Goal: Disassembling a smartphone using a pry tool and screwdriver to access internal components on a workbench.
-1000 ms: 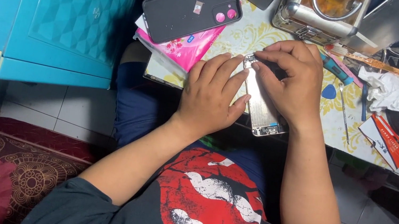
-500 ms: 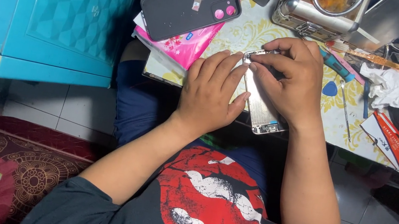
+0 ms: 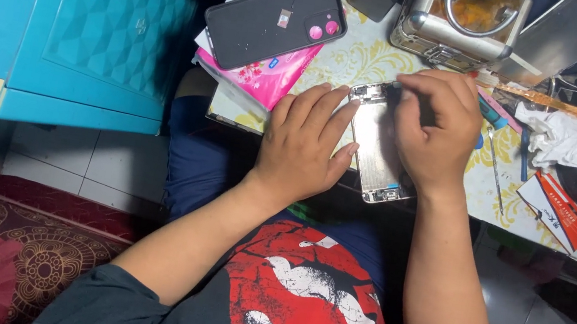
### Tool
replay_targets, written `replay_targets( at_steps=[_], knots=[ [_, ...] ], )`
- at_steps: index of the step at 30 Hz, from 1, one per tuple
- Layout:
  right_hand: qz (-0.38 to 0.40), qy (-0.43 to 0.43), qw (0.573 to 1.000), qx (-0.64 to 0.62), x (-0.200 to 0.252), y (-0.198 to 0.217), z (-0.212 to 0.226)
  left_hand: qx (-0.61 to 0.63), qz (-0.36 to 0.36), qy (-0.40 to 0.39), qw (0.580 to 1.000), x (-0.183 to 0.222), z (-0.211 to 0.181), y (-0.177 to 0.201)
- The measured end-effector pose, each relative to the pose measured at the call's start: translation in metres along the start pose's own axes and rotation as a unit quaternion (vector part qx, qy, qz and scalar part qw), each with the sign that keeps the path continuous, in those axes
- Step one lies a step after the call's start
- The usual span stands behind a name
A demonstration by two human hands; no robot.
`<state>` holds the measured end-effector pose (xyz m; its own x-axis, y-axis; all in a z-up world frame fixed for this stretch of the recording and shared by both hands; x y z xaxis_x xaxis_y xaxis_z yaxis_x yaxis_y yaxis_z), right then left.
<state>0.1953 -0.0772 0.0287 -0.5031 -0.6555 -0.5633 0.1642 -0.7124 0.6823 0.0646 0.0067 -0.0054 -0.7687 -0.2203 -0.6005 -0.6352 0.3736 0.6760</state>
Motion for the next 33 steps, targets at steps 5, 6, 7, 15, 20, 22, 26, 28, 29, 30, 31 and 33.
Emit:
replay_targets(
  at_steps=[5,6,7,15,20,22,26,28,29,30,31,33],
  knots=[
    [-0.063,-0.056,0.985,0.151,0.031,0.058,-0.011,-0.017,0.049,0.031,0.998,-0.009,-0.011,0.011],
    [-0.065,-0.059,0.984,0.155,0.038,0.067,-0.015,-0.013,0.05,0.028,0.998,-0.014,-0.019,0.013],
    [-0.067,-0.085,0.977,0.183,0.047,0.077,-0.023,-0.007,0.036,0.055,0.998,-0.017,-0.021,0.017],
    [0.043,-0.192,0.952,0.234,0.086,0.073,-0.005,-0.111,0.073,0.102,0.986,-0.035,-0.039,-0.001],
    [0.055,-0.125,0.976,0.17,0.085,0.044,0.041,-0.125,0.095,0.09,0.983,-0.032,-0.035,-0.011],
    [0.055,-0.155,0.979,0.117,0.083,0.039,0.038,-0.076,0.118,0.09,0.986,-0.031,-0.027,-0.015],
    [0.02,-0.117,0.978,0.171,0.078,0.054,0.017,-0.012,0.173,0.093,0.981,-0.033,-0.026,-0.012],
    [0.004,-0.087,0.968,0.237,0.065,0.062,-0.001,-0.019,0.178,0.085,0.98,-0.031,-0.026,-0.012],
    [-0.01,-0.057,0.952,0.302,0.058,0.067,-0.007,-0.027,0.184,0.078,0.979,-0.03,-0.026,-0.013],
    [-0.01,-0.058,0.951,0.304,0.054,0.07,-0.008,-0.024,0.184,0.077,0.98,-0.031,-0.026,-0.01],
    [0.004,-0.065,0.936,0.346,0.048,0.07,-0.011,-0.011,0.205,0.079,0.976,-0.03,-0.026,-0.012],
    [0.019,-0.072,0.919,0.386,0.039,0.07,-0.016,0.003,0.226,0.081,0.971,-0.031,-0.023,-0.009]
  ],
)
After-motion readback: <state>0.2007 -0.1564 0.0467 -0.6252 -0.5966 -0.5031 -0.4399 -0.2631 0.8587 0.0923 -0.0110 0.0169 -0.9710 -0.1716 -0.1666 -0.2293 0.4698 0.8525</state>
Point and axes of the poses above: each hand's wrist, its own x-axis away from the middle knuckle, its own y-axis out of the back of the hand, z = x × y, the point moved 10 cm from there along -x, towards the middle knuckle, and after that the axes turned 11 degrees about x, right-handed, at the moved point
